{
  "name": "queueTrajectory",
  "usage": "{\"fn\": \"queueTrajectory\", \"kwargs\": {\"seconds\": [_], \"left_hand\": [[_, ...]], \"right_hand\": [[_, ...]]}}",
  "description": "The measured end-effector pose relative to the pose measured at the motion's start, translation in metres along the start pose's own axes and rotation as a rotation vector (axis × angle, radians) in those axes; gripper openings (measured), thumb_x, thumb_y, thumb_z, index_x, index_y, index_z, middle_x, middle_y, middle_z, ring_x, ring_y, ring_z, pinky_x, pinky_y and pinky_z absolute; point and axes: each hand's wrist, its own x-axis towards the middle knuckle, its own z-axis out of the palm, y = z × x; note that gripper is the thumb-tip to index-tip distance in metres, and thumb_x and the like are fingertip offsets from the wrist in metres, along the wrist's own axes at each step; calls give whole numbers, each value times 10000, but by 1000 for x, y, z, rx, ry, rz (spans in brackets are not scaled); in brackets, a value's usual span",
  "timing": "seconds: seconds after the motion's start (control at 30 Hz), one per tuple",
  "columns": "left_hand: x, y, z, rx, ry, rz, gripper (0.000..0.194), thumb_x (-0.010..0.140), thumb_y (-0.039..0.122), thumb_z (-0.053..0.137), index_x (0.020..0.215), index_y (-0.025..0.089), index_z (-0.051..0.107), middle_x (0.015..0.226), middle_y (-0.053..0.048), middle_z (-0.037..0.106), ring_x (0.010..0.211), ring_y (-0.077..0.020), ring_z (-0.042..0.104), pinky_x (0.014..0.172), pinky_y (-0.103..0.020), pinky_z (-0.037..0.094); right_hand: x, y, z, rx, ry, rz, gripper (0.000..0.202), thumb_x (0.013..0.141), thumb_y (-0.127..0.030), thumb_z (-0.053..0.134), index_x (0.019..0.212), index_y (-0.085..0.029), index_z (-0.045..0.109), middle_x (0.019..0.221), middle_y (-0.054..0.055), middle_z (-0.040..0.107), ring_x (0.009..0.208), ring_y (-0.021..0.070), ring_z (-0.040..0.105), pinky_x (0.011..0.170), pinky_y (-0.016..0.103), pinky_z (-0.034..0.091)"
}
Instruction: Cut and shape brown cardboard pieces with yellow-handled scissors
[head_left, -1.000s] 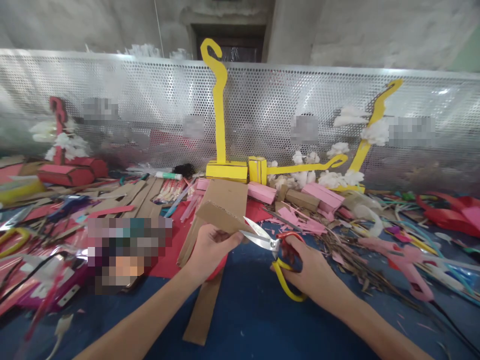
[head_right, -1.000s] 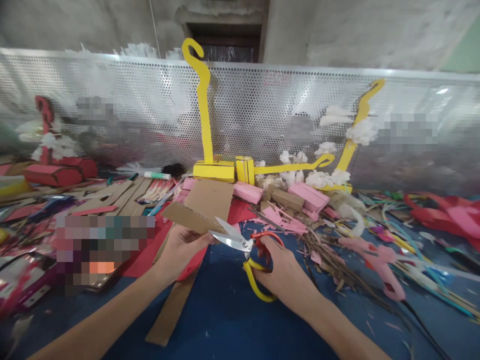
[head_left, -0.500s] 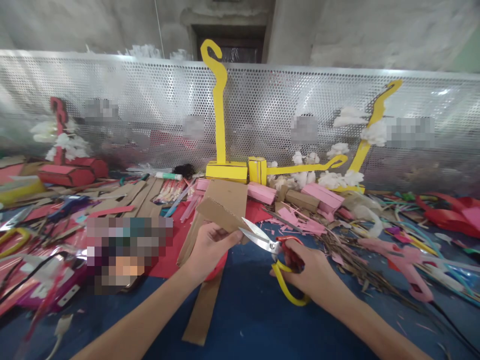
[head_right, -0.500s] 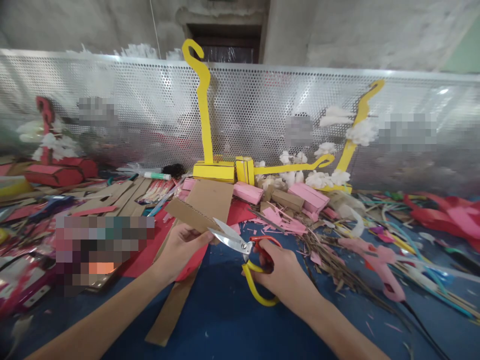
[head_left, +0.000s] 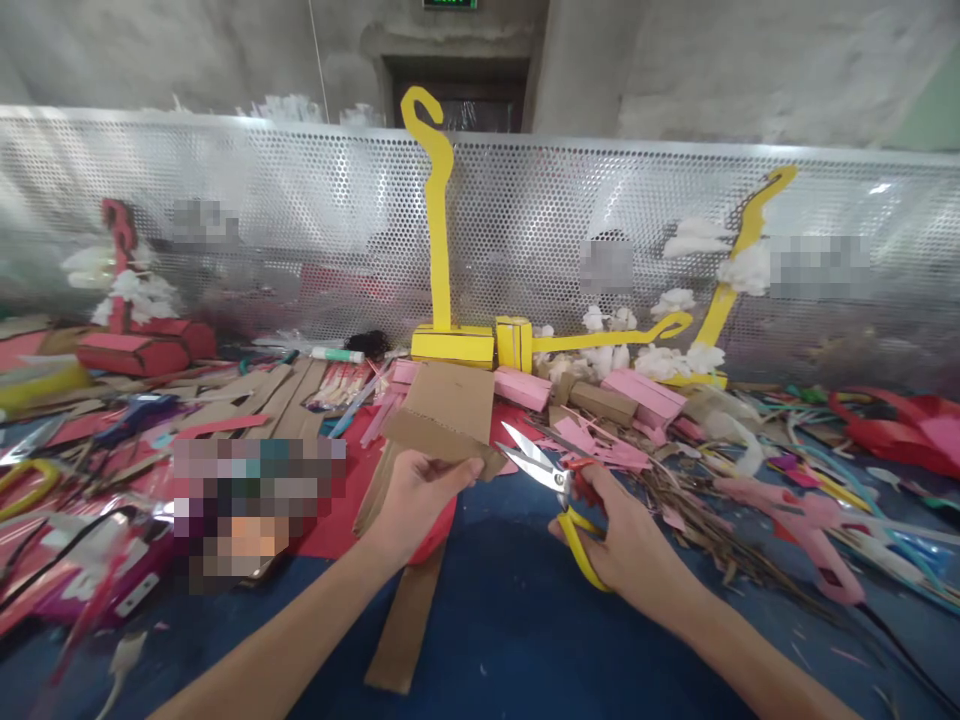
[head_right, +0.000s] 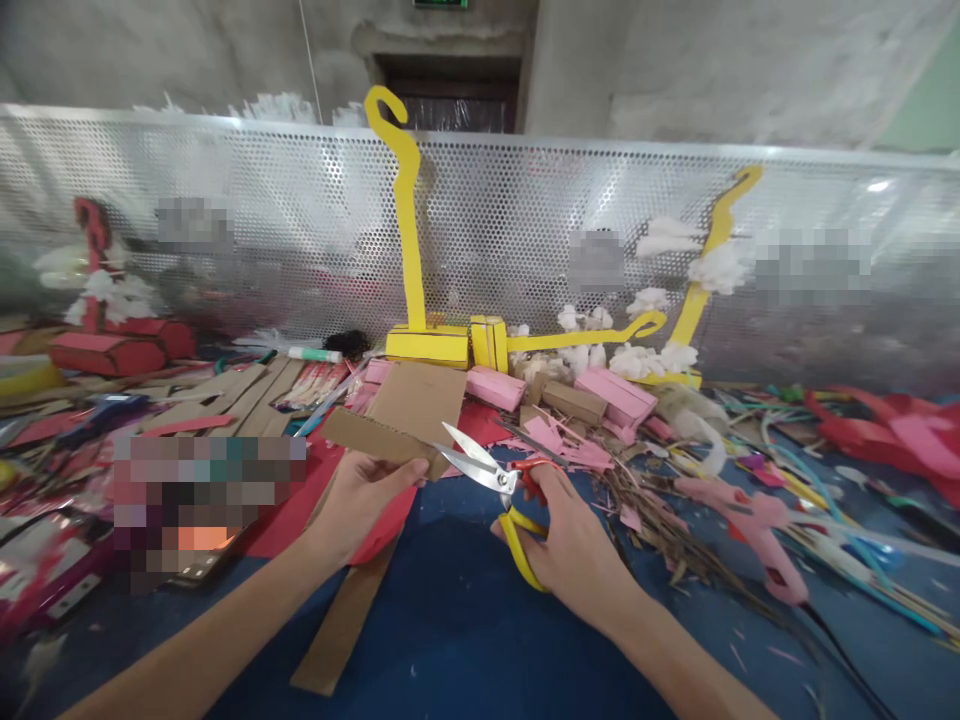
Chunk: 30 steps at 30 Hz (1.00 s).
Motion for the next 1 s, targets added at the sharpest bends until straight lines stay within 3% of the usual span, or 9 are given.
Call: {"fn": "queueTrajectory", "kwargs": {"seconds": [0.2,0.33,0.47,0.7,0.83,1.0], "left_hand": [[-1,-8,-2,-26,-167,55,155,823,298,780,864,150,782,881,-71,799,833,-223,740,830,-339,587],[-2,-13,-4,-3,-175,47,178,829,303,778,914,148,789,936,-78,803,872,-230,739,853,-343,578],[-3,-13,-3,12,-171,-2,215,807,333,798,897,138,799,905,-83,808,837,-218,742,777,-296,577],[-4,-14,-2,-39,-239,-5,223,818,328,793,962,157,801,995,-87,811,885,-207,749,825,-295,583],[-4,-15,-4,-29,-234,-12,207,819,330,793,935,158,795,993,-83,811,900,-203,746,833,-286,575],[-4,-10,-2,-31,-234,-26,247,805,350,804,940,144,789,965,-89,808,885,-220,744,824,-306,575]], "right_hand": [[-3,-2,2,-61,-48,-36,368,867,-413,712,1101,-234,492,1056,92,609,944,280,611,806,389,514],[-1,-3,3,-39,-77,-48,344,881,-422,710,1090,-227,520,1067,98,619,966,287,613,828,393,515],[0,-1,0,-24,-71,-71,394,863,-436,743,1140,-217,568,1112,100,639,1002,289,624,869,386,507],[2,1,2,3,-43,-55,388,807,-531,785,925,-203,614,866,39,639,751,213,596,694,308,483],[4,-1,1,-7,-44,-33,444,781,-595,774,759,-212,552,713,-8,575,614,162,492,574,272,403],[1,-2,3,15,-117,62,495,754,-634,771,718,-212,516,590,-72,427,533,113,339,491,239,294]]}}
